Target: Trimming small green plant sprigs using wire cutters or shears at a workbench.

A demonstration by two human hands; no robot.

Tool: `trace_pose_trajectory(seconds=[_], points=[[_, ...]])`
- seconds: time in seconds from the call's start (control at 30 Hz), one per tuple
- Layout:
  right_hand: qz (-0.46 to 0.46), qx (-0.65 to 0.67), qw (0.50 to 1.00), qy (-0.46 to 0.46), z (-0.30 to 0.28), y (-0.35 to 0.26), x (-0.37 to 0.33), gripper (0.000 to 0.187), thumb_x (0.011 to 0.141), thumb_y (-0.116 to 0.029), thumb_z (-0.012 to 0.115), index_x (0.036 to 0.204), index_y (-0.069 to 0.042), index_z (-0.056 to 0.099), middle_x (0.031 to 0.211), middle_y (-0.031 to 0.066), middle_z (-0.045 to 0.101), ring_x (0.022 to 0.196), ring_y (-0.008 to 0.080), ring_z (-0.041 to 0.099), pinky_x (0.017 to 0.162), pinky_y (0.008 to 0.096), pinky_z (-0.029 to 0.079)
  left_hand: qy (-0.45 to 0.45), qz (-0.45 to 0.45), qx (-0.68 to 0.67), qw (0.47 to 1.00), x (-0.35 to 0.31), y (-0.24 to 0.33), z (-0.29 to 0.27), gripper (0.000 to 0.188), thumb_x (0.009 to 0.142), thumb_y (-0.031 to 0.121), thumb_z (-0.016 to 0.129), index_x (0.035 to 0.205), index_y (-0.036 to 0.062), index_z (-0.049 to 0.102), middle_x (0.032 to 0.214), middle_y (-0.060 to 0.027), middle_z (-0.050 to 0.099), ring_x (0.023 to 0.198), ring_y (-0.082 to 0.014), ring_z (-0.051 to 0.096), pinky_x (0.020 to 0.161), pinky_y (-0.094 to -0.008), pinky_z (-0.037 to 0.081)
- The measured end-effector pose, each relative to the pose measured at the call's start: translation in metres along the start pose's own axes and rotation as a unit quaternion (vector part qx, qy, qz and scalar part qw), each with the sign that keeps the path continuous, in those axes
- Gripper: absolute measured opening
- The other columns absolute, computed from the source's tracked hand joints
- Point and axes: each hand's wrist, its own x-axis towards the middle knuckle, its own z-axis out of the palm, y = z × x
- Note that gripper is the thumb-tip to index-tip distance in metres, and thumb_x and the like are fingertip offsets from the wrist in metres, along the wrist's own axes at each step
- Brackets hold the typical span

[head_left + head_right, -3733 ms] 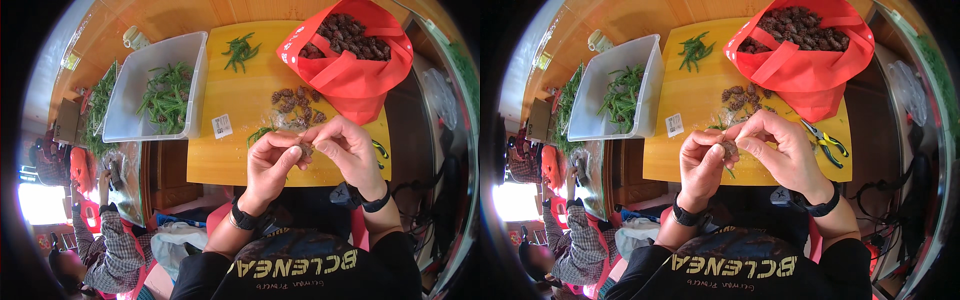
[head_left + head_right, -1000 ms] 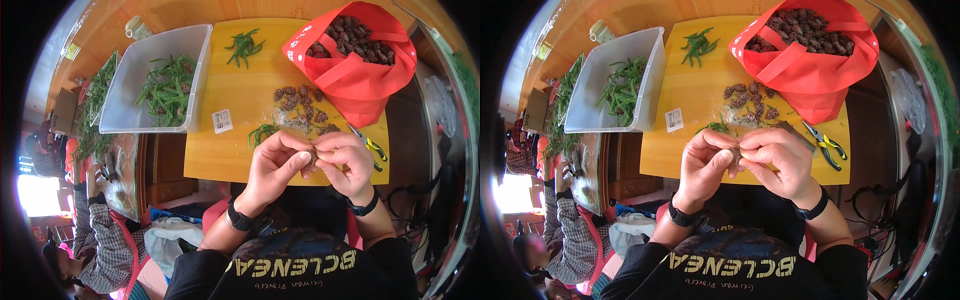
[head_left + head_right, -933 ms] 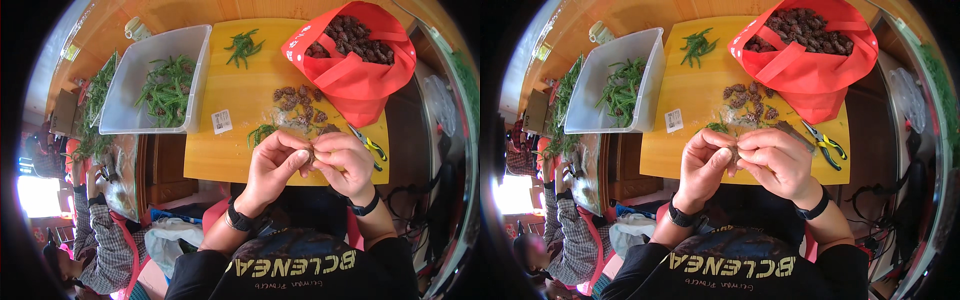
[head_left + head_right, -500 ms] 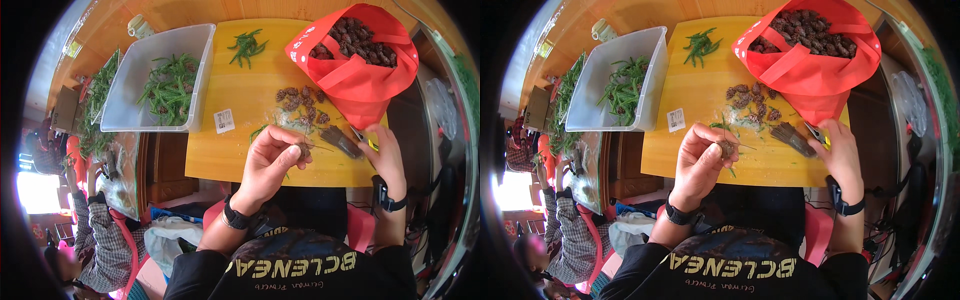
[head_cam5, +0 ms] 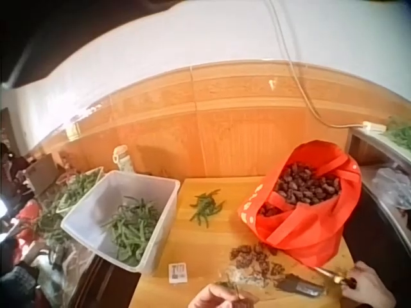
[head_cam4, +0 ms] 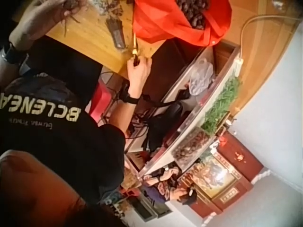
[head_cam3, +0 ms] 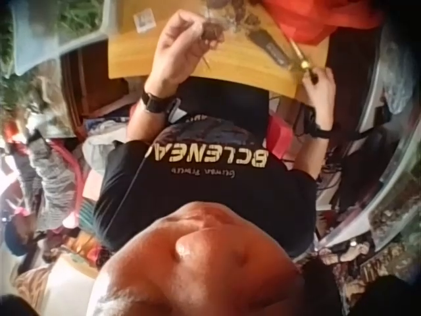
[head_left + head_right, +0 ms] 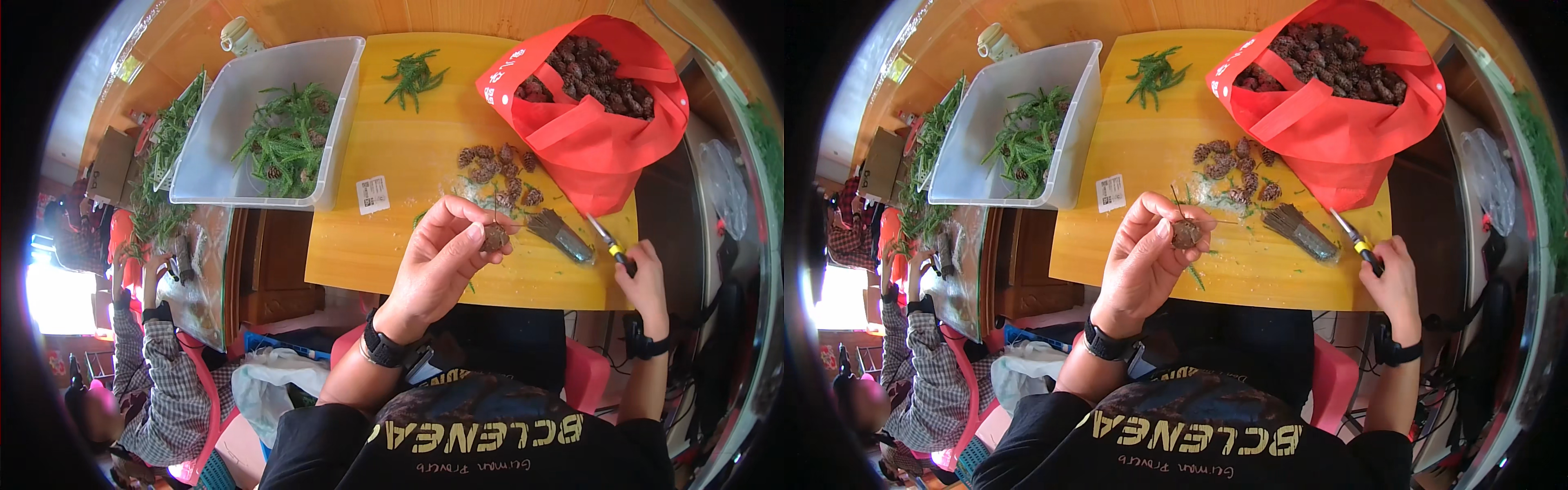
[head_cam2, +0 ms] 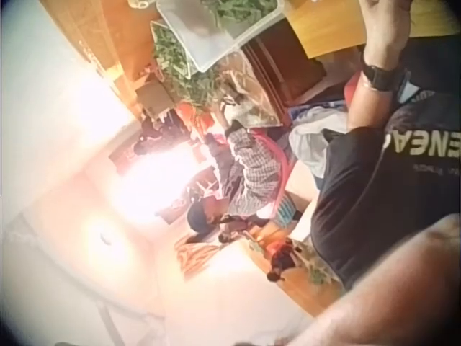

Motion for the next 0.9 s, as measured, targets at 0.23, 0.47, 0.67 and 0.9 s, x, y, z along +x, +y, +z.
trace_pose_trajectory(seconds=[0.23,0.47,0.67,0.9], points=[[0.049,0.232,0.971,-0.041,-0.045,-0.076,-0.005,0.017,0.072,-0.007,0.060,0.086,0.002,0.061,0.062,0.0061,0.048,0.061,0.0100,0.048,0.055,0.0262,0.039,-0.012,-0.002,-0.018,1.000,0.003,-0.004,0.000,0.012,0.091,0.011,0.053,0.102,0.0067,0.049,0.101,-0.0153,0.057,0.082,-0.0163,0.052,0.072,-0.0244,0.044],[-0.162,0.222,0.960,-0.052,-0.047,-0.121,0.013,0.020,0.062,-0.006,0.069,0.079,0.001,0.062,0.086,0.0181,0.061,0.088,0.0321,0.061,0.072,0.0336,0.047,-0.026,-0.002,-0.013,1.000,0.002,-0.002,0.002,0.012,0.090,0.009,0.054,0.101,0.0055,0.050,0.101,-0.0125,0.059,0.085,-0.0157,0.057,0.074,-0.0256,0.047],[-0.198,0.225,0.954,-0.032,-0.041,-0.133,0.021,0.020,0.061,-0.007,0.072,0.069,0.002,0.056,0.071,0.0173,0.059,0.084,0.0334,0.062,0.068,0.0350,0.048,-0.008,0.006,-0.008,1.000,-0.001,-0.001,0.003,0.011,0.089,0.005,0.055,0.099,0.0037,0.052,0.097,-0.0095,0.060,0.084,-0.0143,0.059,0.074,-0.0272,0.048],[-0.184,0.217,0.959,-0.018,-0.040,-0.135,0.023,0.024,0.061,-0.008,0.073,0.065,0.001,0.051,0.066,0.0134,0.057,0.079,0.0339,0.062,0.066,0.0364,0.048,-0.024,0.012,-0.005,1.000,-0.001,0.000,0.002,0.008,0.088,0.004,0.056,0.096,0.0033,0.052,0.094,-0.0087,0.060,0.081,-0.0148,0.059,0.070,-0.0264,0.048]])
